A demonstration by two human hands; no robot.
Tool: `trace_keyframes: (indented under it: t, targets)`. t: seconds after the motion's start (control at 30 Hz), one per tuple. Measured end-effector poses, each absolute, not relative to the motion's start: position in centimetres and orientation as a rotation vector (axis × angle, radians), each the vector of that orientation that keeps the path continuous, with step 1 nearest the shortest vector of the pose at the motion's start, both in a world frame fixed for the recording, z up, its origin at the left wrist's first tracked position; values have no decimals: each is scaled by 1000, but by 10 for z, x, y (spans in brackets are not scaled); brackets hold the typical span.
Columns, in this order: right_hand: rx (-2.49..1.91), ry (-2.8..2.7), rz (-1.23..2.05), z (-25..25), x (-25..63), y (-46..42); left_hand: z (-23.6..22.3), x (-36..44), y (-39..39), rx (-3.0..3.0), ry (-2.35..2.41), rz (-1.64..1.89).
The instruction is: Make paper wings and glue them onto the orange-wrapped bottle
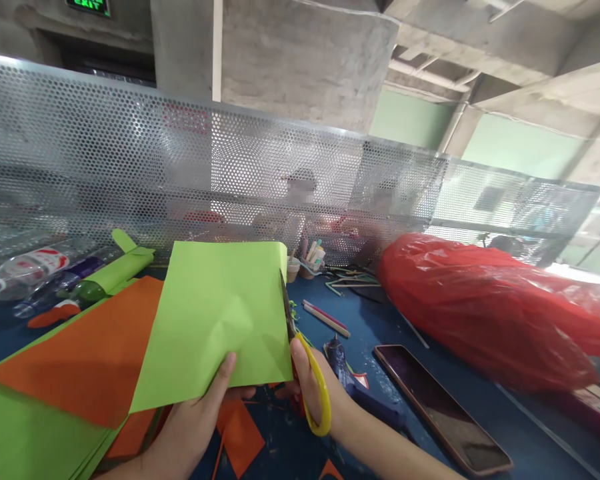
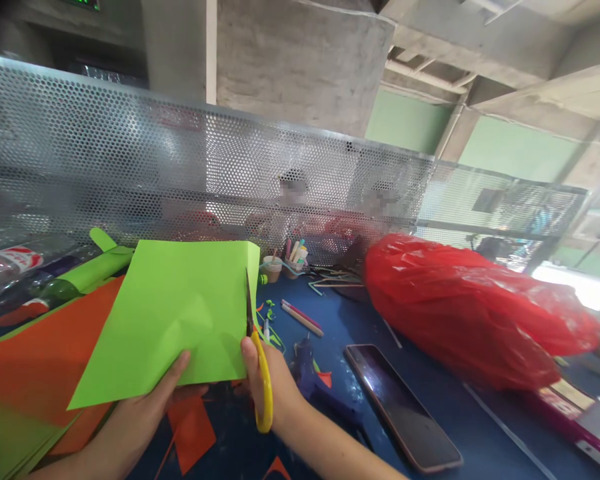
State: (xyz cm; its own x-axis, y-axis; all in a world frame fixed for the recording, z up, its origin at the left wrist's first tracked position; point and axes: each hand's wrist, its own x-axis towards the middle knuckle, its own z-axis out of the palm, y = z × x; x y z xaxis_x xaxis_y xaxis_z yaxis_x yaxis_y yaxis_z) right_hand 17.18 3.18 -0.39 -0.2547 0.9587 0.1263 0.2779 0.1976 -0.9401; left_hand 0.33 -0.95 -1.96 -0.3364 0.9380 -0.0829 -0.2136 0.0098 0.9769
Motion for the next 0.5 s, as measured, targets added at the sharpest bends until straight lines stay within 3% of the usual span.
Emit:
trace_keyframes:
  t: [0.5]
  targets:
    - [-1194,-1692,1118,-3,171,33,-23,3,-7,895,1340,1537]
